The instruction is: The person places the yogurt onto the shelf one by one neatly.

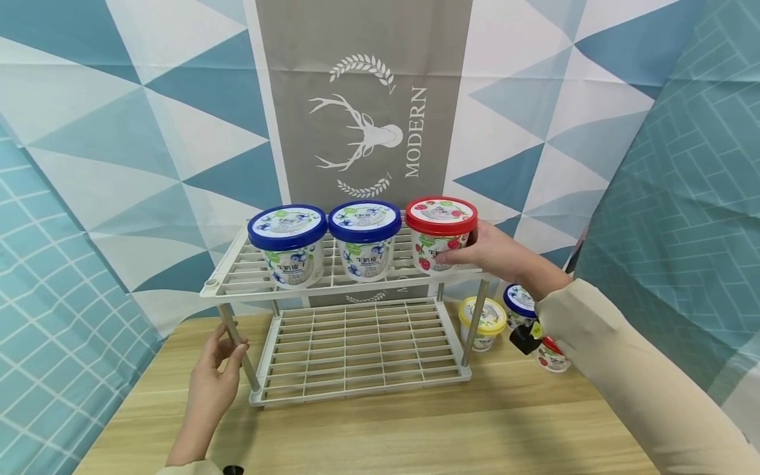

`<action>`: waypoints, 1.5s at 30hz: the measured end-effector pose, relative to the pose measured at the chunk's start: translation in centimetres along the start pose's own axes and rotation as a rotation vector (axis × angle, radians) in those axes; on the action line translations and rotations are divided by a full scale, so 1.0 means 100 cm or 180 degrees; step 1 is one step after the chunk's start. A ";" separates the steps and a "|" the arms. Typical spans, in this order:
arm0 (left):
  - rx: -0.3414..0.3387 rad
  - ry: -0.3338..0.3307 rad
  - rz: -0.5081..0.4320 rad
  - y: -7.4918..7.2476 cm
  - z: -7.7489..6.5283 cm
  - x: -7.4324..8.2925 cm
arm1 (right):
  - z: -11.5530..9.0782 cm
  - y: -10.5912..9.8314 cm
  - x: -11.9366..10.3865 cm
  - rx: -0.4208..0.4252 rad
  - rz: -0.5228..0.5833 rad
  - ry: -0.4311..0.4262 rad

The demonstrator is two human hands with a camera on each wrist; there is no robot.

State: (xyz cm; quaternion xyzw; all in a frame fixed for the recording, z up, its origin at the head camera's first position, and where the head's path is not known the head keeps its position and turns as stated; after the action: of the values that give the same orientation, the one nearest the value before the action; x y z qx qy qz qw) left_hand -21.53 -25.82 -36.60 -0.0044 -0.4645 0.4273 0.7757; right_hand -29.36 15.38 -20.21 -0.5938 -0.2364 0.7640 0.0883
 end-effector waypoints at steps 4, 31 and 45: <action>0.0012 -0.0014 0.0031 0.000 0.000 0.000 | 0.000 0.000 0.000 -0.0039 0.0025 -0.0018; 0.0067 0.0022 -0.0021 -0.001 -0.001 0.000 | -0.042 -0.022 -0.002 0.0448 0.0186 0.0289; 0.0024 -0.0017 0.0048 -0.001 -0.001 -0.001 | -0.071 -0.052 0.027 0.1120 -0.0019 0.0232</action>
State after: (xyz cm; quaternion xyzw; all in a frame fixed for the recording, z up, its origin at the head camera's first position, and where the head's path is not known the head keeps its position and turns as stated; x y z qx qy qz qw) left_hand -21.45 -25.90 -36.70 -0.0038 -0.4650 0.4348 0.7712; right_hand -24.13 22.85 -21.39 -0.5959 -0.0974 0.7713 0.2015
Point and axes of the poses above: each hand's wrist, its own z-axis towards the middle knuckle, its own y-axis out of the palm, x = y × z, the point moved 5 cm from there along z, towards the middle knuckle, and after that the axes turned 12 degrees about x, right-handed, at the moved point
